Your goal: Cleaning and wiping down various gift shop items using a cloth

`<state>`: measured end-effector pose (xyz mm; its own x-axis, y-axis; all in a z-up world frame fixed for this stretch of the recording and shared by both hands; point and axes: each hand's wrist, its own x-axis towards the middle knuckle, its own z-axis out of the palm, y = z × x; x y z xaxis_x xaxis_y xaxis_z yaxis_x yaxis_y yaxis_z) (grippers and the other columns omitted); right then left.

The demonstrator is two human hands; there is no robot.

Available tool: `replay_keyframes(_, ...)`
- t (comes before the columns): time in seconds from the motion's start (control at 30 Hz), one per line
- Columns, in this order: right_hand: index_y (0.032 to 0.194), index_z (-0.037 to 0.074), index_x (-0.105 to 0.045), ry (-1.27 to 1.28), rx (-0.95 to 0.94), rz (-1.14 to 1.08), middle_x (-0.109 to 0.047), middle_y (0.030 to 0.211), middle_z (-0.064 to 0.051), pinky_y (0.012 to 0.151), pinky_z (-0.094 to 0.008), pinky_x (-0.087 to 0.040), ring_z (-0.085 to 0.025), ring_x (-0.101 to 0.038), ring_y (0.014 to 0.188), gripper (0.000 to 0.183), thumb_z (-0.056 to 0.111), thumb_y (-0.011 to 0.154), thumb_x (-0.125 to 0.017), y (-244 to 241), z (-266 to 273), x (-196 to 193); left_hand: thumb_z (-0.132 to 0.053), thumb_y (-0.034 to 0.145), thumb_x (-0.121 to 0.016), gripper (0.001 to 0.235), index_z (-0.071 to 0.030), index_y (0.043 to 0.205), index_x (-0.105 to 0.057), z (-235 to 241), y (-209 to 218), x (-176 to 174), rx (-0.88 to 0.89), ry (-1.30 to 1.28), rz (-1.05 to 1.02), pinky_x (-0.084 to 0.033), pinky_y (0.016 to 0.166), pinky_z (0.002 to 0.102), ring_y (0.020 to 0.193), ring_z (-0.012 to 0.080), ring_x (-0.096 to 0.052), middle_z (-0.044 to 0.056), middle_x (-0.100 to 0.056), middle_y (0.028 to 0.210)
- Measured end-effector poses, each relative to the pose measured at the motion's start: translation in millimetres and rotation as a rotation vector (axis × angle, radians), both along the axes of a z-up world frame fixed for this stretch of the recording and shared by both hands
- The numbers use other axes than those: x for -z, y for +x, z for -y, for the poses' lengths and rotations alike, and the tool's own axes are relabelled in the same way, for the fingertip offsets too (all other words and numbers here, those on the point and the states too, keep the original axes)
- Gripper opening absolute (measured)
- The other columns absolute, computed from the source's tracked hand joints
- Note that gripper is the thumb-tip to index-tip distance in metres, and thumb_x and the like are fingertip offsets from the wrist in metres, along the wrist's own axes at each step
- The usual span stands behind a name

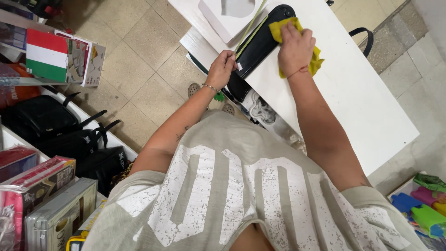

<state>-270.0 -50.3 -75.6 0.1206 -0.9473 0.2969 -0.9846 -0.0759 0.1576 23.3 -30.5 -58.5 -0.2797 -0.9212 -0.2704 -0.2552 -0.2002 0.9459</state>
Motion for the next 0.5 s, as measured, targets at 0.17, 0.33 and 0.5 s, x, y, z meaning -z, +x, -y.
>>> replay_keyframes(0.17,0.132,0.021,-0.07,-0.005,-0.082,0.03,-0.068,0.135,0.002,0.076,-0.044,-0.043,-0.033,-0.052,0.103,0.044,0.012,0.092,-0.053,58,-14,-15,-0.025,0.106,-0.048,0.022,-0.014,0.116,-0.065,1,-1,-5,0.002,0.001,0.0,-0.058,0.084,0.036,0.083,0.0173,-0.075,0.0,-0.075,0.081)
replay_keyframes(0.33,0.134,0.022,-0.068,0.077,-0.239,0.075,-0.064,0.14,0.002,0.079,-0.044,-0.042,-0.033,-0.051,0.107,0.048,0.013,0.089,-0.053,102,-80,-42,-0.027,0.106,-0.049,0.022,-0.016,0.117,-0.065,0,2,-2,0.034,-0.014,0.021,-0.058,0.085,0.038,0.085,0.0189,-0.075,0.001,-0.075,0.081)
replay_keyframes(0.5,0.14,0.028,-0.064,0.274,-0.092,0.26,-0.06,0.145,0.011,0.084,-0.041,-0.042,-0.029,-0.05,0.113,0.049,0.018,0.095,-0.049,86,-124,-55,-0.029,0.106,-0.049,0.023,-0.018,0.118,-0.064,0,-3,-13,0.119,-0.072,0.166,-0.056,0.087,0.044,0.094,0.0278,-0.073,0.001,-0.077,0.086)
